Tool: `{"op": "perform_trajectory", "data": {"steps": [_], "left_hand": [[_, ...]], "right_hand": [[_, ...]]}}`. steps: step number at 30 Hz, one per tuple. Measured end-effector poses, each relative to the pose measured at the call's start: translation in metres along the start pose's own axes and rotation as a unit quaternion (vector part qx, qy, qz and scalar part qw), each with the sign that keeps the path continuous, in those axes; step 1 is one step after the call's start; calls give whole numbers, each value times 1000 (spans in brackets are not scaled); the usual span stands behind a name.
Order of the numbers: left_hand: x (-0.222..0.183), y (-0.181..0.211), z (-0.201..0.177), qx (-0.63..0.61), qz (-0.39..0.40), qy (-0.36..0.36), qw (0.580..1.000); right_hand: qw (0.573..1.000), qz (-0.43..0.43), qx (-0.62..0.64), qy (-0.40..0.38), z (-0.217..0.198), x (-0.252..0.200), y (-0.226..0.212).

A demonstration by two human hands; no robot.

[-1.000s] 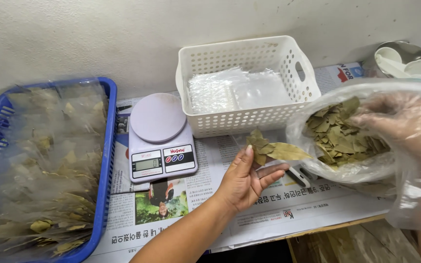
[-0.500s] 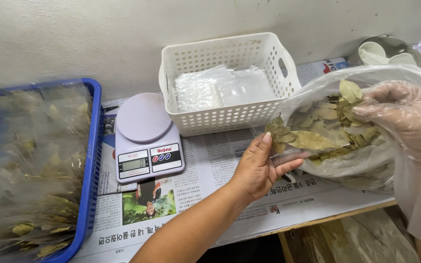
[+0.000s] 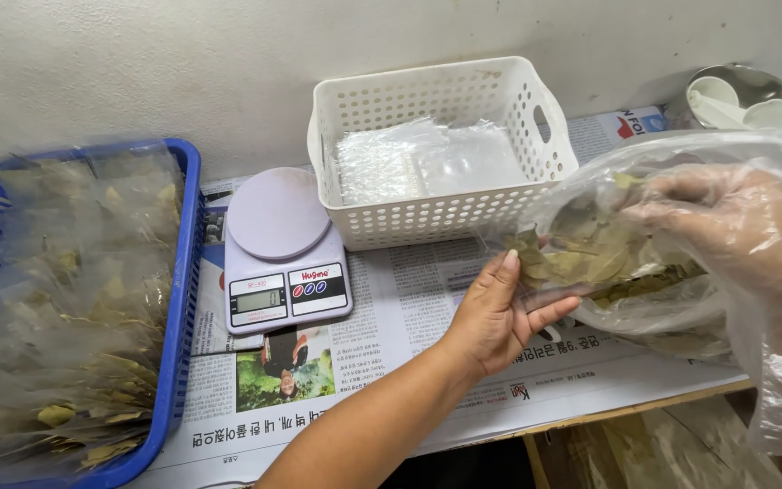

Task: Weighing and packaging dried bay leaves into small plastic bags

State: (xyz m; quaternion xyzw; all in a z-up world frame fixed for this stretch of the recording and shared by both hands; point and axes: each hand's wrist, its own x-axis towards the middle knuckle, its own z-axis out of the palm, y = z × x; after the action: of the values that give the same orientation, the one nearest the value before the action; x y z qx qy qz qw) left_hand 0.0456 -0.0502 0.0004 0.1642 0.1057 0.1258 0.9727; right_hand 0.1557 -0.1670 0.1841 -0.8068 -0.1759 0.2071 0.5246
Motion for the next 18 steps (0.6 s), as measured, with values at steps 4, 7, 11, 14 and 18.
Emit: {"op": "perform_trajectory", "data": {"steps": [4,7,11,14,18], "left_hand": [[0,-7,4,-16,-17,-19,1000],[-1,-6,6,-15,-21,3,1000],[0,-3,0,-30,-31,12,999],[-5,7,0,-58,-34,30,997],[-12,15,4,-92,4,7,996]], "right_hand": [[985,-165,-55,-18,-29,22,40],[990,-110,-86,-28,-39,23,38],[956,-265,-57,-111,-66,57,79],[953,-199,-226,-32,-44,23,26],[982,-143,-23,-119,-18,3,28]]}}
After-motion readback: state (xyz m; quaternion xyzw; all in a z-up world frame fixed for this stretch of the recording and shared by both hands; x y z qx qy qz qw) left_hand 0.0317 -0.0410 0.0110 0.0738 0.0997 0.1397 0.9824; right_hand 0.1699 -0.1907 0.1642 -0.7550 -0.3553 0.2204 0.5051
